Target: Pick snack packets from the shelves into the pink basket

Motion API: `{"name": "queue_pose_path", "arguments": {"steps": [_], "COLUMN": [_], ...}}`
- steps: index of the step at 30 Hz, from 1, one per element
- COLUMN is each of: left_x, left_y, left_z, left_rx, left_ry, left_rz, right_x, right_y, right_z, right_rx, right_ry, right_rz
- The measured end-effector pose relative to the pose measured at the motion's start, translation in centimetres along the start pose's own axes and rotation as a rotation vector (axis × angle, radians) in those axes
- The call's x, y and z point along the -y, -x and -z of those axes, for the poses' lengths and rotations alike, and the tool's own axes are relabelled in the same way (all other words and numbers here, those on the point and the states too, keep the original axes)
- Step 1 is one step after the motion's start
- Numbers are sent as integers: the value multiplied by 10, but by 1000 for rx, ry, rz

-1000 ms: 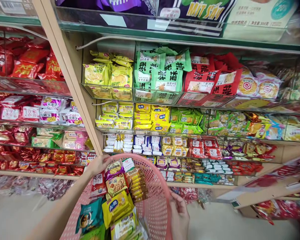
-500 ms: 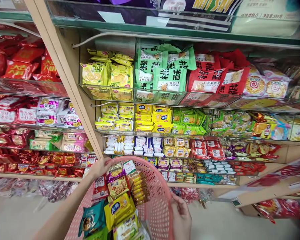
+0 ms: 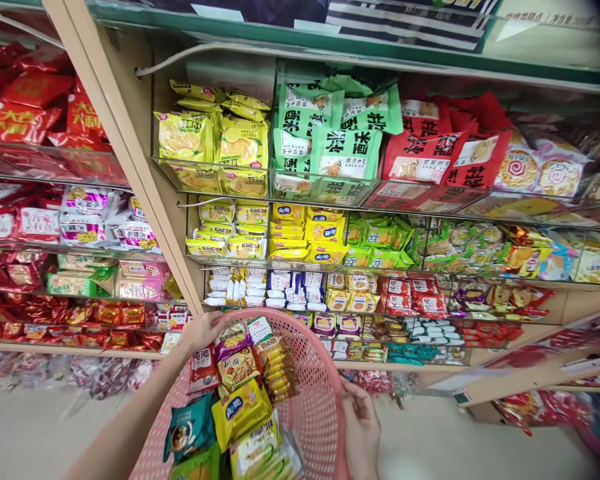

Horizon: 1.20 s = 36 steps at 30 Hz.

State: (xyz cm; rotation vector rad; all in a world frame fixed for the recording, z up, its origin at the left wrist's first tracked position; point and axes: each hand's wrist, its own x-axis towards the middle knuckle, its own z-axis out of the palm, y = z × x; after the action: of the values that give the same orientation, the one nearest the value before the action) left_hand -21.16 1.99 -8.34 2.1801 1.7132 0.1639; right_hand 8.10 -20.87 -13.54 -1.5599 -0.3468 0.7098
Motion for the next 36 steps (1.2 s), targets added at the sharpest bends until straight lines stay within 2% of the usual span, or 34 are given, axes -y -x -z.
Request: {"name": "queue_pose_path", "arguments": {"steps": [8,12,21,24,26,28,30,34,36], "left_x": [-1,-1,3,4,4,4,4,5,5], "left_y": [-4,-5,-9,-8,-8,-8,-9,-10,-11], "left_z": [4,2,-3,-3,-2,-3,-3,-5,-5], "left_rx": [2,-4,-2,2,0,-7,-8,13,10], "left_ry": [-16,-1,-7,10,24,25,27,52,58], "left_rz": [20,5,-14,-7,-18,-23,-16,-4,-5], "right_x": [-2,-1,-4,3,18,38,60,92,99], "right_y": [0,-3,-7,-18,-31,-45,-59,-80,-88], "right_z": [-4,-3,0,3,-1,-13,-35,-100,-130], "right_rx": [16,26,40,82,86,92,141,244,222], "right_ry": [6,-7,66,135,170,208,254,309,338], "right_rz": [34,80,80,130,214,349,528,723,766]}}
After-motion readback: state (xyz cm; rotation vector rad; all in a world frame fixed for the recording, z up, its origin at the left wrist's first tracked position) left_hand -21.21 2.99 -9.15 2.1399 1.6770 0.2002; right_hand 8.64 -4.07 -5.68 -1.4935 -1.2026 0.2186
